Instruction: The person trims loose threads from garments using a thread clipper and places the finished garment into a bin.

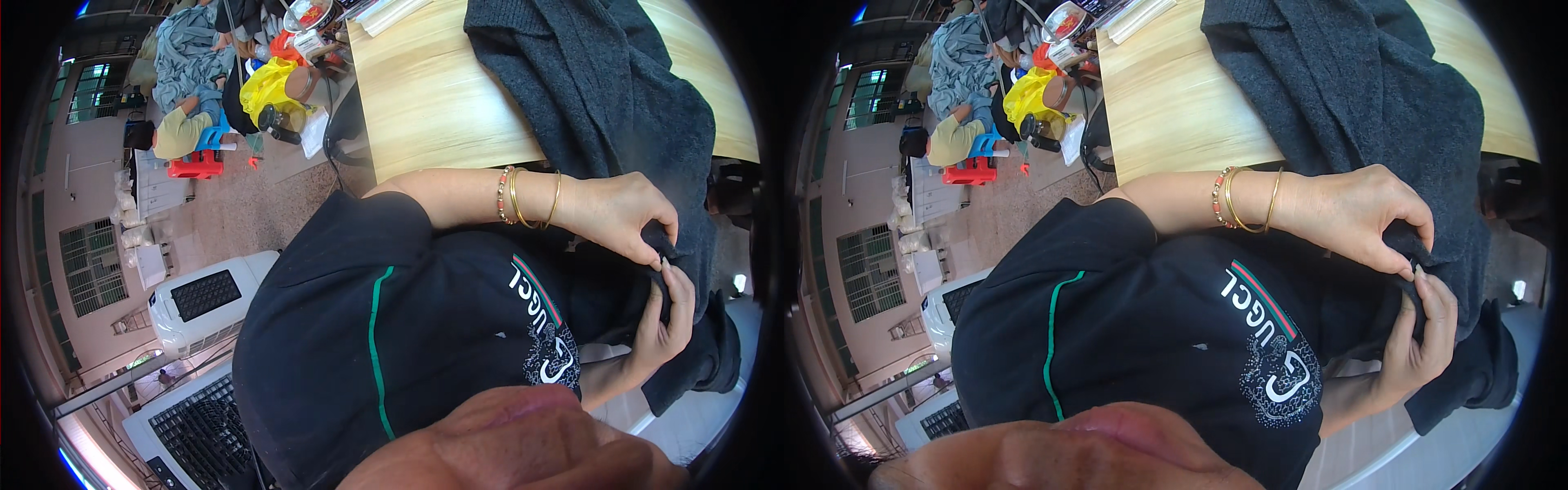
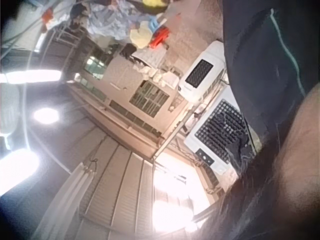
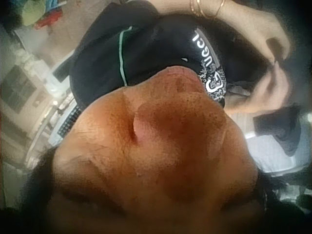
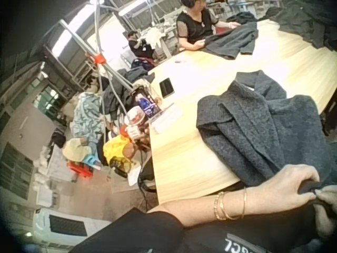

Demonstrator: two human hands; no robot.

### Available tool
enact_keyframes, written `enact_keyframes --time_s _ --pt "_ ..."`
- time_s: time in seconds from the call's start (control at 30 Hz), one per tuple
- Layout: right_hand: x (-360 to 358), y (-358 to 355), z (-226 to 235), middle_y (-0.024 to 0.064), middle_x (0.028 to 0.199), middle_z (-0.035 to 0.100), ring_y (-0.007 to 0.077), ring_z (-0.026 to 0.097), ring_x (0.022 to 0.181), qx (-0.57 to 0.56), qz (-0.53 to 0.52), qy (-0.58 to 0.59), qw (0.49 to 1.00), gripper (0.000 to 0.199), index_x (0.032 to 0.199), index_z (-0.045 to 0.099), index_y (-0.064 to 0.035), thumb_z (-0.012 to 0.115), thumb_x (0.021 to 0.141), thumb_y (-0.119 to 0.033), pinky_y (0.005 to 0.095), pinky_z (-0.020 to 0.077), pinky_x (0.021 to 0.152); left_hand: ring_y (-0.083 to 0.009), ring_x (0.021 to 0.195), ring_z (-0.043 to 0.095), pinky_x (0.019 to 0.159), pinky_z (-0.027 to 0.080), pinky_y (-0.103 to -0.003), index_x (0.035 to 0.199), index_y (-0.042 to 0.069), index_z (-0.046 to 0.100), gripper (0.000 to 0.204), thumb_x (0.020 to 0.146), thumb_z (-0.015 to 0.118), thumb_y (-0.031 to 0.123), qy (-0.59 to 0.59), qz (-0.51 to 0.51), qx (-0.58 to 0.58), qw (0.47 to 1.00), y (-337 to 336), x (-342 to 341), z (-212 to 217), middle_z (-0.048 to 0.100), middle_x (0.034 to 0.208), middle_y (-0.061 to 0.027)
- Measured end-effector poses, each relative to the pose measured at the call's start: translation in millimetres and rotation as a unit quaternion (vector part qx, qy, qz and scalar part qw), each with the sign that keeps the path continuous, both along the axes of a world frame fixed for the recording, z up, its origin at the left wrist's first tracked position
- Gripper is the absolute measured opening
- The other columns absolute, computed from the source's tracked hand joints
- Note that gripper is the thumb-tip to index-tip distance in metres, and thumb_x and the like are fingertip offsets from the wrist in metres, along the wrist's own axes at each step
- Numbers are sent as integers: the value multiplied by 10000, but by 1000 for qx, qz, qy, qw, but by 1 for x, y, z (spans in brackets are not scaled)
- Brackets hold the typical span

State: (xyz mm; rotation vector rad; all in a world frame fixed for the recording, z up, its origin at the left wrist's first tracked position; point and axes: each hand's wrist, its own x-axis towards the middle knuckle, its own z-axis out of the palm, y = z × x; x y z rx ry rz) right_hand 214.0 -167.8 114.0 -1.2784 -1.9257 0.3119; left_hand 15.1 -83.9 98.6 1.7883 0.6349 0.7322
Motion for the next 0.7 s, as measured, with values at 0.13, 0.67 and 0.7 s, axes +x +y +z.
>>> enact_keyframes --time_s 0.13,0.67,0.7 --pt "17 3 -2 170 1053 671 229 646 920 -43 58 12 997 298 1066 661 56 672 778 131 298 499 860 -264 847 694 728 539 -334 969 5 690 306 744 776 194 -70 25 143 987 3 6 -15 706 901 -137" --pt "34 3 -33 108 1137 581 155 572 1042 -191 -1 254 948 245 1049 572 26 653 839 123 260 438 954 -261 805 690 695 544 -342 879 18 682 185 740 741 125 -88 6 184 979 4 6 -10 699 852 -104" --pt "33 4 -33 108 1126 579 154 569 1035 -187 11 258 948 238 1041 564 26 648 842 126 256 435 953 -260 798 689 689 544 -343 871 20 679 178 738 740 123 -88 14 191 978 4 7 -11 698 846 -102"
